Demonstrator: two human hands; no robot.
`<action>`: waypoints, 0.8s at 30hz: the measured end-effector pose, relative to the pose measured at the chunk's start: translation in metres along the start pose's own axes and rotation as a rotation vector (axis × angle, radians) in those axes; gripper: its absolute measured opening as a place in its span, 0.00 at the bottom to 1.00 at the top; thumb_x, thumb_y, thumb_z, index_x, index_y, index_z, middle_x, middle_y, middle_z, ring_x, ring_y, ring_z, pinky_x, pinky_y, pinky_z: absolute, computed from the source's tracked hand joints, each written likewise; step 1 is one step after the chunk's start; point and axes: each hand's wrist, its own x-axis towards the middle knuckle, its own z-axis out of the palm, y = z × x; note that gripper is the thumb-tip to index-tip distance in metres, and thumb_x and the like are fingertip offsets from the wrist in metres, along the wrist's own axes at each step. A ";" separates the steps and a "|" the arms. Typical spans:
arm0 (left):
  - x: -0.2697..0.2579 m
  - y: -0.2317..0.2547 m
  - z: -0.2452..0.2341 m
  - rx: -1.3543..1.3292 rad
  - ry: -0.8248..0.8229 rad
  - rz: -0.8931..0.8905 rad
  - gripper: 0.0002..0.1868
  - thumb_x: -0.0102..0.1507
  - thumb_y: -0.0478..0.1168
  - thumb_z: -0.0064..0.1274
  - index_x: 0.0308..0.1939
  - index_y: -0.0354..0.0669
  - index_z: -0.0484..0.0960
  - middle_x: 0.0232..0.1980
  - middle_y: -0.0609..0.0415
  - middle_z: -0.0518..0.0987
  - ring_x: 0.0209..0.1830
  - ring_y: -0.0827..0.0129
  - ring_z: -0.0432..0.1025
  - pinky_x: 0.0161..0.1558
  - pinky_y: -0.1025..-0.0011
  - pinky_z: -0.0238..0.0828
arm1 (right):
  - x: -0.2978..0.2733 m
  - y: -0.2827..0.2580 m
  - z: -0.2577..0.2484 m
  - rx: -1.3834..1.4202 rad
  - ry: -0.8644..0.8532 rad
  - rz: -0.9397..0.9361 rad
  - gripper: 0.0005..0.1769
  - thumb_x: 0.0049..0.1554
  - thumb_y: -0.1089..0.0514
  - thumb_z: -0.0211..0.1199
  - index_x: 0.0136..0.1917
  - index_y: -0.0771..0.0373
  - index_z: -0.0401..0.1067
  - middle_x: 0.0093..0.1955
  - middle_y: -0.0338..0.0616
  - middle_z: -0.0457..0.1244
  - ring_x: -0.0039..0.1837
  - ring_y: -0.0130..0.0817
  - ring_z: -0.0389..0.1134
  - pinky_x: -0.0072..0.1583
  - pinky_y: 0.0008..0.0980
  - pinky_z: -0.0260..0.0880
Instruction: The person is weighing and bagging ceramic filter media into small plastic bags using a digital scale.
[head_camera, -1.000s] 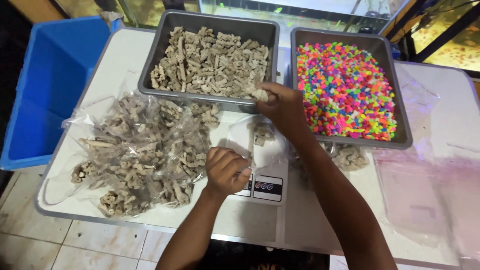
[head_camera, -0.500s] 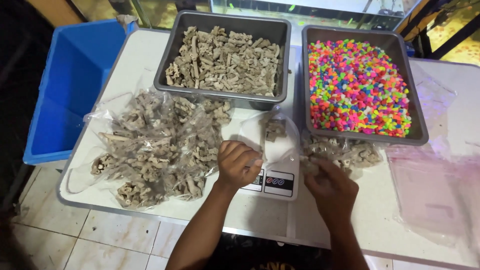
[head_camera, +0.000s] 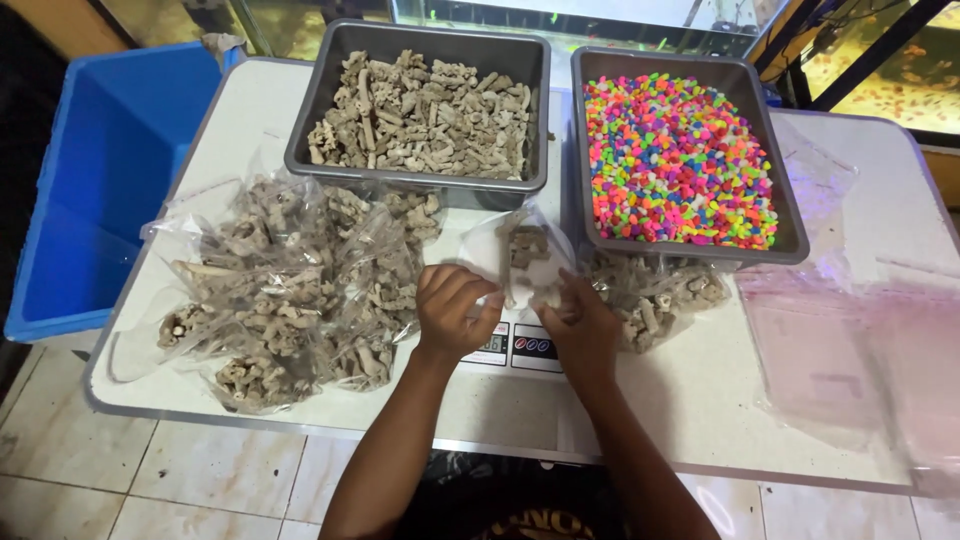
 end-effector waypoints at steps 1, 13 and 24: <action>0.000 0.001 0.000 0.002 0.002 -0.001 0.14 0.68 0.48 0.51 0.29 0.51 0.80 0.24 0.62 0.71 0.24 0.66 0.69 0.36 0.66 0.66 | -0.001 -0.001 0.003 0.000 -0.002 -0.002 0.31 0.41 0.60 0.78 0.60 0.54 0.79 0.46 0.49 0.73 0.46 0.46 0.76 0.47 0.43 0.79; -0.004 -0.003 0.002 0.003 0.029 -0.005 0.12 0.66 0.46 0.55 0.28 0.51 0.81 0.24 0.61 0.72 0.25 0.65 0.70 0.37 0.67 0.66 | 0.007 0.014 -0.005 0.015 0.330 -0.415 0.15 0.44 0.73 0.68 0.36 0.51 0.77 0.32 0.32 0.67 0.35 0.34 0.69 0.40 0.32 0.72; -0.006 0.000 0.003 -0.027 0.004 -0.037 0.15 0.68 0.50 0.54 0.29 0.51 0.81 0.24 0.62 0.73 0.25 0.65 0.69 0.37 0.66 0.65 | 0.003 0.047 -0.005 -0.094 0.541 -0.655 0.11 0.46 0.74 0.65 0.39 0.61 0.74 0.35 0.40 0.63 0.36 0.39 0.66 0.39 0.36 0.70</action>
